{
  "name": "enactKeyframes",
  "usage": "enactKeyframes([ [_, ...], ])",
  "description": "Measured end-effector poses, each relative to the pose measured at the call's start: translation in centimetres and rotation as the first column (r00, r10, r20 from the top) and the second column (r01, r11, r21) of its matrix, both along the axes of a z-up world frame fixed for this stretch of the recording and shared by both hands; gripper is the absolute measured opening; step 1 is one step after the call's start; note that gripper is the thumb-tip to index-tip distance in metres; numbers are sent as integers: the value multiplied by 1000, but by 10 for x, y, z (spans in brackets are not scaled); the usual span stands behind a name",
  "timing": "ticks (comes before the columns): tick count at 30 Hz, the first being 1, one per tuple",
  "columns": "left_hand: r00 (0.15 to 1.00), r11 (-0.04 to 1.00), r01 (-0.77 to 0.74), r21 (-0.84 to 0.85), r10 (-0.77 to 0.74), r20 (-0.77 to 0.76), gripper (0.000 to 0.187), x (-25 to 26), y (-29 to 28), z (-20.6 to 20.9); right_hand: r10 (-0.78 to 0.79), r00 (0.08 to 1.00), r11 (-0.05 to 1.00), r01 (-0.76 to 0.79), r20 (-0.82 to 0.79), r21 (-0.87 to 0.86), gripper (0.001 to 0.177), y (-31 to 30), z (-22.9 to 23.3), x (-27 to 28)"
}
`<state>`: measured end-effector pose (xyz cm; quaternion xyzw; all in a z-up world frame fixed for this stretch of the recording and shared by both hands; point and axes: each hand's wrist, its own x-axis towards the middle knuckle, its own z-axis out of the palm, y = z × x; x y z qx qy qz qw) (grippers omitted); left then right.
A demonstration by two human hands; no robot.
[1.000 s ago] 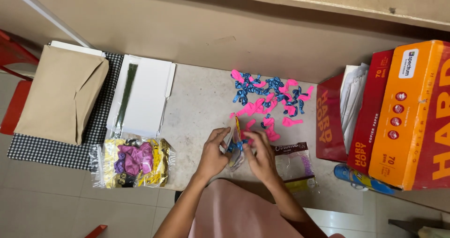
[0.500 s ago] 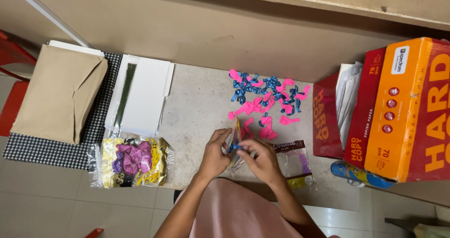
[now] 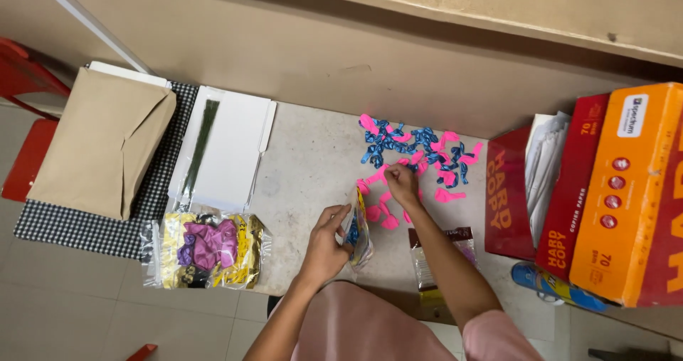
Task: Organizing balloons and accessories into plastic bags at a desk.
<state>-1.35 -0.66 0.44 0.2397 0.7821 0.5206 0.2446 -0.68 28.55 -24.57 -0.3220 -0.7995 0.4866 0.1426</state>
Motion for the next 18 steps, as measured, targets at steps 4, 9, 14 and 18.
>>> enactKeyframes([
  [4,1000,1000,-16,21,16,-21,80,-12,-3,1,62,995,976,-77,80,205,17,30,-71,-29],
  [9,998,998,-56,-12,56,19,80,-35,-2,6,-36,952,954,-58,304,293,45,14,-12,-68],
  [14,994,997,-57,-54,61,86,81,-47,4,-2,-97,910,923,-69,402,379,47,8,-37,-75],
  [18,1000,1000,-21,13,21,-14,80,-51,5,-19,-22,933,903,-136,360,408,16,15,-59,-65],
])
